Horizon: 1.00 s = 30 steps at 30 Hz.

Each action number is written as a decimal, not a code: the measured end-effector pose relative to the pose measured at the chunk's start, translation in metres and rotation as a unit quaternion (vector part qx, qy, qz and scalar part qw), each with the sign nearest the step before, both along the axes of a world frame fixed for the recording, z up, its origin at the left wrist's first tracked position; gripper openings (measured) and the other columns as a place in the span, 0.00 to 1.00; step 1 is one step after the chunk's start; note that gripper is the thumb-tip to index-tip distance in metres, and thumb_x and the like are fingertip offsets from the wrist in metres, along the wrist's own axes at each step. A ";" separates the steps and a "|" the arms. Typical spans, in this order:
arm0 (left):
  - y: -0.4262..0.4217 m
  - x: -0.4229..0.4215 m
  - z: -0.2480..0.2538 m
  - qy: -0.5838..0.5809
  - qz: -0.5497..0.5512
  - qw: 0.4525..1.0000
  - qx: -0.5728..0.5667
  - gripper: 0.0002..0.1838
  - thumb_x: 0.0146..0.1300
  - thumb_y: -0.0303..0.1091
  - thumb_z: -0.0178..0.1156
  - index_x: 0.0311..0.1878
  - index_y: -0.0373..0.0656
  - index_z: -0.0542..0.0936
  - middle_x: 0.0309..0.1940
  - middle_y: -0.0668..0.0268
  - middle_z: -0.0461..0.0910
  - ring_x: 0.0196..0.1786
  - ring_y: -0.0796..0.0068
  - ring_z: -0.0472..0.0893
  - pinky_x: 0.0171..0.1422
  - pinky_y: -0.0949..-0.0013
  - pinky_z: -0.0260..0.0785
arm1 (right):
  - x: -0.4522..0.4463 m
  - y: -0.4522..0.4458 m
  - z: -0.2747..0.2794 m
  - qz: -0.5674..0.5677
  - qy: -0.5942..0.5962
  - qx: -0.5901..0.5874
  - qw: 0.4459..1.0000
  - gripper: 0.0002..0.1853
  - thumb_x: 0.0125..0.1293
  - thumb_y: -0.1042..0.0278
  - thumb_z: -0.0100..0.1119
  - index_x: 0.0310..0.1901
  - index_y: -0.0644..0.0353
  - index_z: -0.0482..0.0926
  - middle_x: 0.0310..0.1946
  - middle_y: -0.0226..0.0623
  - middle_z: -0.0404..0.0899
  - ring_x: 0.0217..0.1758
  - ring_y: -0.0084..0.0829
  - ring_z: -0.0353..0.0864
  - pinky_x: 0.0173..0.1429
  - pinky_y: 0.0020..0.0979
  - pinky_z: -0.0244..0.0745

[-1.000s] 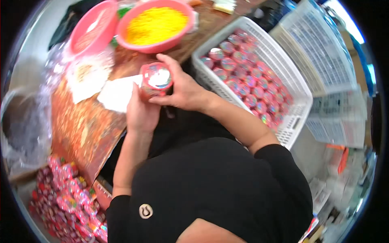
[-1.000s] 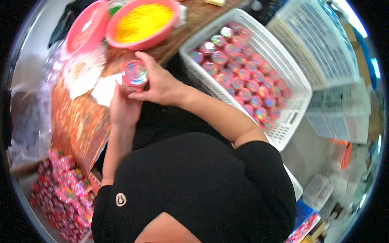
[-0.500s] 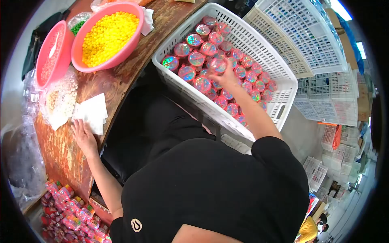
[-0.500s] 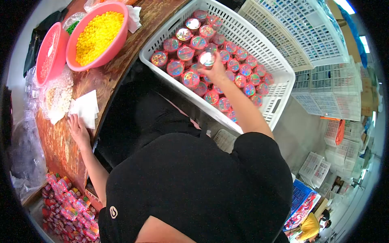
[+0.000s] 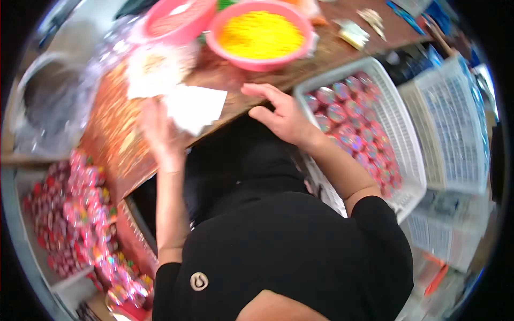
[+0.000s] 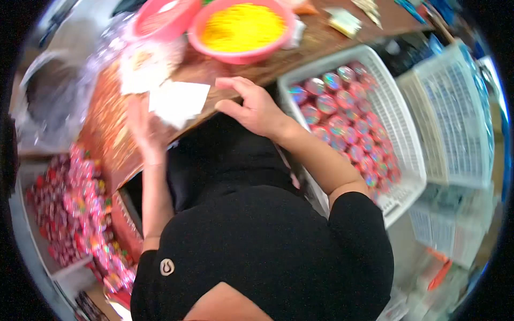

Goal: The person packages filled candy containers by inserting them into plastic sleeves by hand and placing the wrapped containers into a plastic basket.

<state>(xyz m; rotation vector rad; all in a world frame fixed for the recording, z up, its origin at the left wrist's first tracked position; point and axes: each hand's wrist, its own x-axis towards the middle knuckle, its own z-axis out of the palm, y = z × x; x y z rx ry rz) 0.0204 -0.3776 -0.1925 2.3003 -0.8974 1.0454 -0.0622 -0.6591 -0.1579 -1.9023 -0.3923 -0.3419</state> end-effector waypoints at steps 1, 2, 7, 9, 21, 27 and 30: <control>-0.007 -0.010 0.014 0.007 0.043 0.998 0.047 0.29 0.57 0.27 0.58 0.64 0.45 0.65 0.68 0.50 0.57 0.72 0.48 0.53 0.71 0.44 0.44 | 0.018 0.029 0.001 -0.017 -0.013 -0.039 0.999 0.26 0.60 0.63 0.61 0.58 0.66 0.68 0.57 0.46 0.70 0.62 0.37 0.68 0.67 0.33 0.59; -0.007 -0.011 0.011 0.007 0.052 0.997 0.063 0.28 0.56 0.26 0.57 0.63 0.44 0.65 0.69 0.49 0.56 0.72 0.46 0.52 0.71 0.41 0.43 | 0.038 0.054 -0.007 -0.009 0.022 -0.037 0.999 0.26 0.59 0.64 0.62 0.56 0.66 0.69 0.55 0.44 0.71 0.60 0.35 0.69 0.64 0.33 0.62; 0.000 -0.027 0.024 0.065 0.069 0.995 -0.043 0.33 0.57 0.26 0.59 0.67 0.43 0.61 0.69 0.42 0.51 0.73 0.46 0.50 0.72 0.50 0.48 | 0.089 0.123 -0.013 0.112 0.173 0.236 0.949 0.09 0.61 0.71 0.59 0.41 0.66 0.78 0.31 0.30 0.78 0.35 0.20 0.77 0.43 0.22 0.73; 0.001 -0.021 0.017 0.278 0.020 0.875 -0.395 0.34 0.57 0.25 0.60 0.67 0.39 0.59 0.59 0.42 0.65 0.64 0.53 0.65 0.65 0.59 0.58 | 0.102 0.135 -0.015 0.141 0.199 0.268 0.932 0.08 0.61 0.71 0.59 0.39 0.66 0.79 0.30 0.30 0.78 0.36 0.21 0.77 0.43 0.23 0.73; 0.038 0.014 -0.027 0.149 0.252 0.942 -0.166 0.29 0.55 0.40 0.64 0.56 0.33 0.68 0.46 0.49 0.71 0.52 0.51 0.69 0.57 0.52 0.61 | 0.136 0.125 -0.025 0.012 0.210 0.017 0.978 0.12 0.61 0.72 0.57 0.45 0.68 0.79 0.31 0.34 0.80 0.32 0.21 0.78 0.39 0.25 0.74; 0.037 -0.005 -0.010 0.393 -0.037 0.735 -0.552 0.09 0.62 0.35 0.61 0.30 0.40 0.79 0.22 0.74 0.75 0.26 0.86 0.71 0.32 0.79 0.65 | 0.107 0.156 -0.011 0.145 0.237 0.141 0.950 0.07 0.59 0.76 0.59 0.39 0.68 0.78 0.32 0.33 0.79 0.34 0.22 0.77 0.41 0.23 0.74; 0.067 -0.007 -0.004 0.445 -0.031 0.752 -0.486 0.10 0.63 0.36 0.60 0.30 0.41 0.78 0.22 0.75 0.75 0.26 0.88 0.71 0.32 0.80 0.65 | 0.112 0.158 -0.025 0.136 0.105 0.124 0.977 0.04 0.59 0.77 0.60 0.36 0.65 0.77 0.33 0.34 0.79 0.36 0.23 0.78 0.45 0.24 0.73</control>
